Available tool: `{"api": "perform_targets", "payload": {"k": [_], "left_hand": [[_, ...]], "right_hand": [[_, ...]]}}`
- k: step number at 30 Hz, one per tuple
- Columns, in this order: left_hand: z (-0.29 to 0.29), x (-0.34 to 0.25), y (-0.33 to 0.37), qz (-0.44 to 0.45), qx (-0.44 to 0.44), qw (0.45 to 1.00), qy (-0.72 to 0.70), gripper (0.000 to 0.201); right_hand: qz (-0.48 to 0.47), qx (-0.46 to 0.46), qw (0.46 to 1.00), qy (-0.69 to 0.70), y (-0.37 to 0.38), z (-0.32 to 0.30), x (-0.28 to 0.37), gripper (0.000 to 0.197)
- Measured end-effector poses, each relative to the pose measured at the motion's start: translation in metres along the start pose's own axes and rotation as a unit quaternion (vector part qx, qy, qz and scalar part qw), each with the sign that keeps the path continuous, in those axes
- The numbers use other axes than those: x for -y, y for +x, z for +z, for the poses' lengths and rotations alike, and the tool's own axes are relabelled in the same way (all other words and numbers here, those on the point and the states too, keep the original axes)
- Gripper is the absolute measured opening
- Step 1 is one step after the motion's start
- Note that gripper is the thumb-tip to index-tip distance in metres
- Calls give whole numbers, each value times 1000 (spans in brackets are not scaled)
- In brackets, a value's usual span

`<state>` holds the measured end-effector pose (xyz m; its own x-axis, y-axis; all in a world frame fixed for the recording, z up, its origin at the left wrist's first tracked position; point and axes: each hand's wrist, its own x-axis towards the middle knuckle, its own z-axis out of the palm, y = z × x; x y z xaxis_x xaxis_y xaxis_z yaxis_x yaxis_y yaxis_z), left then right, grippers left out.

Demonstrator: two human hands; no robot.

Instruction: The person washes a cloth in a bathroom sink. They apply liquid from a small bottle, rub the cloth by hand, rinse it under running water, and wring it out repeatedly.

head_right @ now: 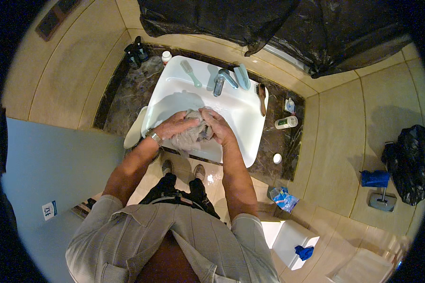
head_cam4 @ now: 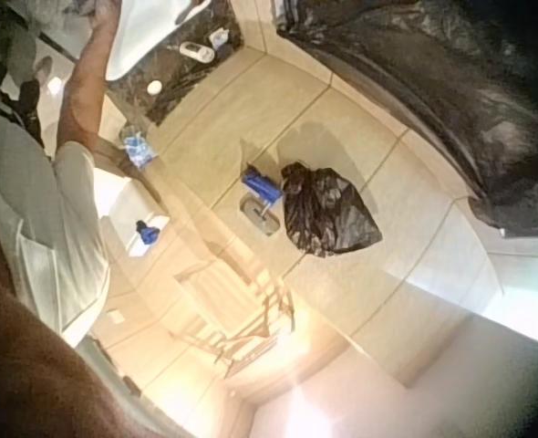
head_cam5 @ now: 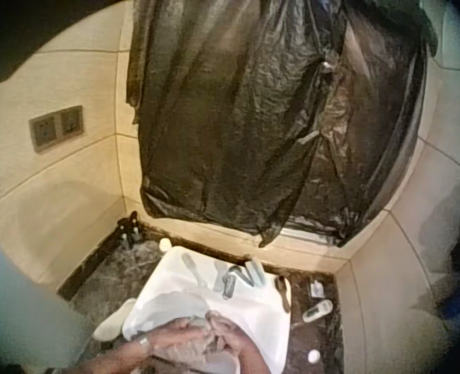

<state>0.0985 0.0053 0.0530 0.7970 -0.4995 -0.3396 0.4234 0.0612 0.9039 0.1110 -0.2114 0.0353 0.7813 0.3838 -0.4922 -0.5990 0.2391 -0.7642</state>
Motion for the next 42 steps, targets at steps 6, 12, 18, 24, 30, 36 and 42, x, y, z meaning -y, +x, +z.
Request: {"api": "perform_targets", "payload": {"k": [6, 12, 18, 24, 30, 36, 42], "left_hand": [[-31, 37, 10, 160, -223, 899, 341, 45], [7, 53, -27, -170, -80, 961, -201, 67], [-16, 91, -8, 3, 80, 889, -451, 65], [-27, 173, 6, 217, -60, 972, -73, 42], [-39, 172, 39, 97, -126, 958, -237, 44], [-77, 165, 66, 246, -6, 958, -146, 40], [-14, 87, 45, -13, -110, 897, -427, 34]], "right_hand": [[-102, -183, 974, -83, 0, 41, 20, 35], [-287, -198, 891, -291, -4, 77, -6, 23], [-378, -169, 782, -466, -31, 119, -63, 24], [-472, -170, 655, -565, -28, 114, -82, 23], [-260, -358, 794, -417, 25, 76, -61, 33], [-378, -291, 768, -427, 15, 141, -63, 27], [-293, -414, 762, -403, 36, 73, -45, 27]]}}
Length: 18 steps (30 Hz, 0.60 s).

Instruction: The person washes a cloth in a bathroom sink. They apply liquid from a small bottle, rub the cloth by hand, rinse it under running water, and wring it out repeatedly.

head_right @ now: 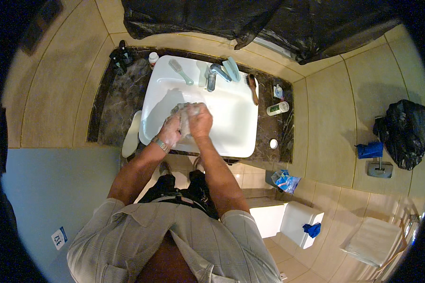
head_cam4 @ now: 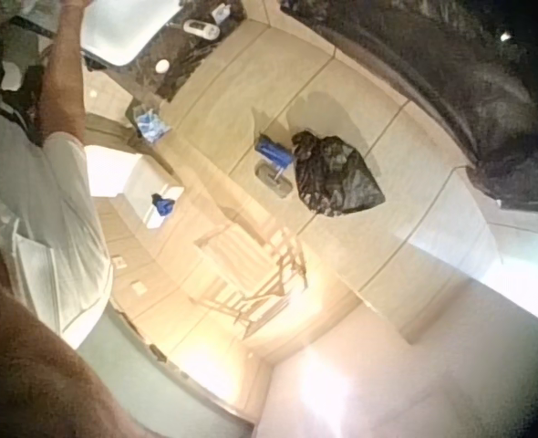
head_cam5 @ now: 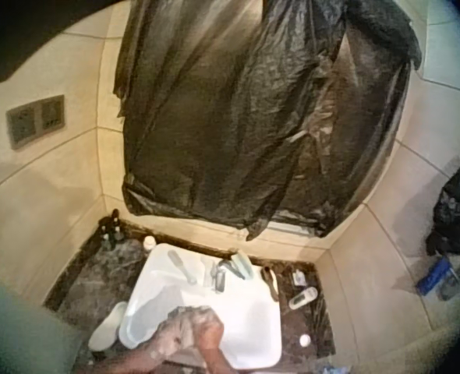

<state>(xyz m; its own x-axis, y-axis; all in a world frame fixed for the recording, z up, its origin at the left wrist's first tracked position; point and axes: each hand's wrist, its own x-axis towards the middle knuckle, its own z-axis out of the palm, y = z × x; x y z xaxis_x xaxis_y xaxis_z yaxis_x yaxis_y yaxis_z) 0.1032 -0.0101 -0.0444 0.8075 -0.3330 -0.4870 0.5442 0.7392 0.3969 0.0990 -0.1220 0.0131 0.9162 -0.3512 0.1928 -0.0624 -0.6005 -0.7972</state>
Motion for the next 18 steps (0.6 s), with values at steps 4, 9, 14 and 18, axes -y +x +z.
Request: {"api": "perform_targets", "payload": {"k": [4, 9, 14, 18], "left_hand": [[19, -6, -7, -12, -25, 1000, 11, 37], [24, -10, 8, -13, -17, 1000, -5, 41], [38, -7, 15, -9, -111, 991, 78, 59], [-5, -5, 35, -21, 38, 996, -77, 61]], "right_hand": [[213, 69, 956, 192, 11, -10, -43, 33], [424, 288, 644, 567, 23, -34, -52, 52], [318, 247, 767, 499, 50, -52, -60, 36], [-18, 235, 935, 264, 28, -28, -47, 14]]}}
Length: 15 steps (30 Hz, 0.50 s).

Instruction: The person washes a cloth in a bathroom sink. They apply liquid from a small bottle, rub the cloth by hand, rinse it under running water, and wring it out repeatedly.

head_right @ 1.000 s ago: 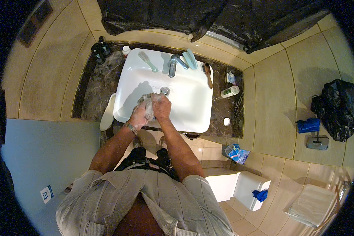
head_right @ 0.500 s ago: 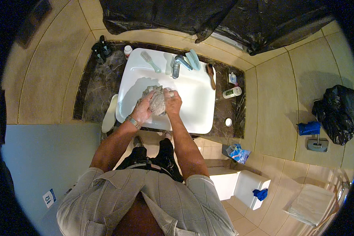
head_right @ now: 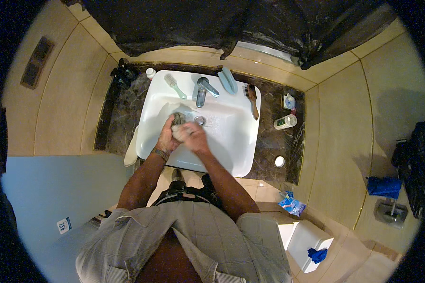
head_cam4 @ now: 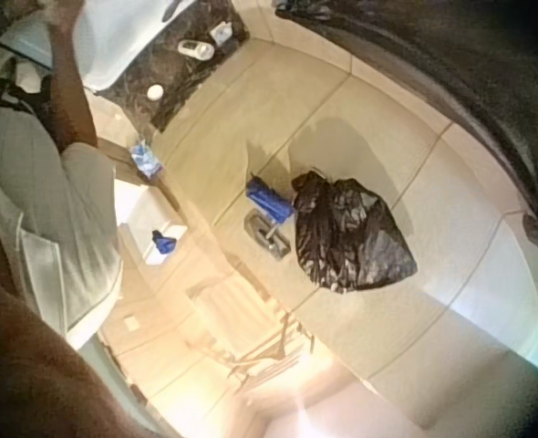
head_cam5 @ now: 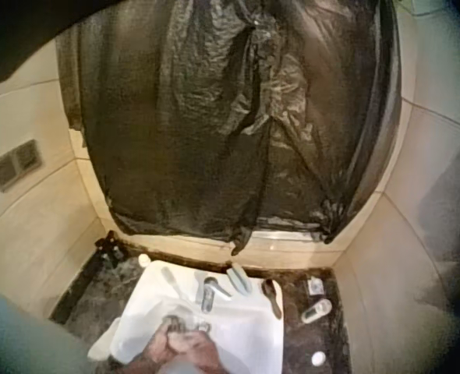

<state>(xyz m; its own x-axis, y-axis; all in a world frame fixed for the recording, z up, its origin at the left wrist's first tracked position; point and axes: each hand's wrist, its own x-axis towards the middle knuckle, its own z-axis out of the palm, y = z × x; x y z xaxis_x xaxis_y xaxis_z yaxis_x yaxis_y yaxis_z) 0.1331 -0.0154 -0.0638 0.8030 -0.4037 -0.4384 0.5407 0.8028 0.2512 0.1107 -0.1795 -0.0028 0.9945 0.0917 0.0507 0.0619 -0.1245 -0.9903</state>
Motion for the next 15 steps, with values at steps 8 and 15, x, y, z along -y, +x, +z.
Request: {"api": "perform_targets", "payload": {"k": [8, 15], "left_hand": [[14, 48, 0, 134, 32, 981, 137, 42], [19, 61, 19, 91, -102, 990, 43, 42]], "right_hand": [[-129, -14, 957, -258, -11, -5, -16, 30], [31, -65, 992, -104, 22, -43, -40, 30]]}}
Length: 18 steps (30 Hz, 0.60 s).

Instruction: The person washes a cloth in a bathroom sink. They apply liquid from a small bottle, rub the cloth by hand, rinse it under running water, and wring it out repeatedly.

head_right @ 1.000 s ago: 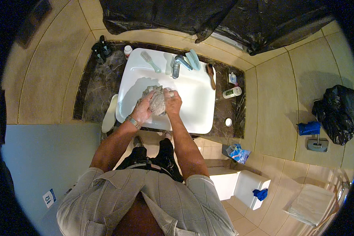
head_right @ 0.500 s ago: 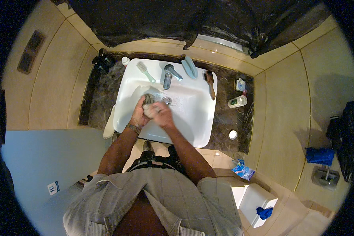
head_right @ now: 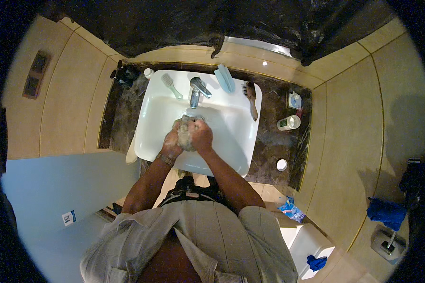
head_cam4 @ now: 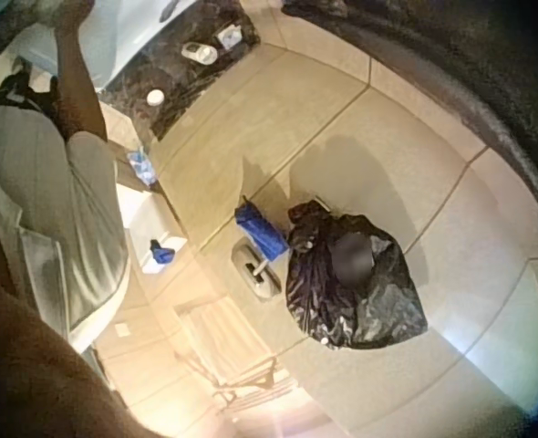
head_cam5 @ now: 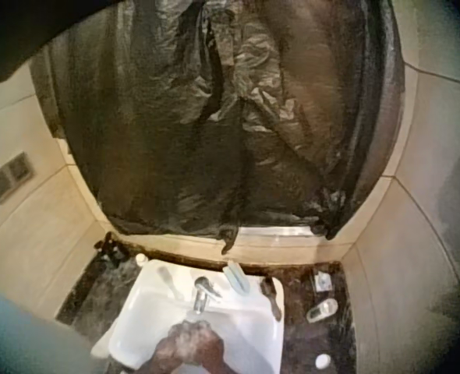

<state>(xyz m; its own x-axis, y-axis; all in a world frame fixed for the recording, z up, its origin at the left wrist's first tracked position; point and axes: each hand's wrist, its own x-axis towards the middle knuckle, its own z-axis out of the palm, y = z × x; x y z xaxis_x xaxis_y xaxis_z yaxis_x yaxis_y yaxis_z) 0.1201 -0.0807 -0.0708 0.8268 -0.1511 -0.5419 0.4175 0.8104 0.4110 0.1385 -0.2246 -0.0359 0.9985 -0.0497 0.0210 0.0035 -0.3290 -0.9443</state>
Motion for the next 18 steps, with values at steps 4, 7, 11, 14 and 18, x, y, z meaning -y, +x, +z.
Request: {"api": "perform_targets", "payload": {"k": [4, 7, 11, 14, 18], "left_hand": [[2, -2, -1, 93, 106, 978, 155, 40], [-34, 1, 0, 146, 122, 950, 248, 40], [17, 2, -15, 242, 82, 842, 476, 44], [40, -5, -31, 142, 50, 933, 328, 49], [40, -23, -21, -11, 44, 997, 62, 53]], "right_hand": [[-157, -18, 987, 17, -37, 0, 54, 27], [-164, -57, 984, -30, -29, 7, 54, 30], [6, -39, 999, -19, 2, -9, -15, 29], [149, 18, 984, 98, 2, -20, -26, 44], [345, 218, 856, 318, -11, -48, -22, 71]]}}
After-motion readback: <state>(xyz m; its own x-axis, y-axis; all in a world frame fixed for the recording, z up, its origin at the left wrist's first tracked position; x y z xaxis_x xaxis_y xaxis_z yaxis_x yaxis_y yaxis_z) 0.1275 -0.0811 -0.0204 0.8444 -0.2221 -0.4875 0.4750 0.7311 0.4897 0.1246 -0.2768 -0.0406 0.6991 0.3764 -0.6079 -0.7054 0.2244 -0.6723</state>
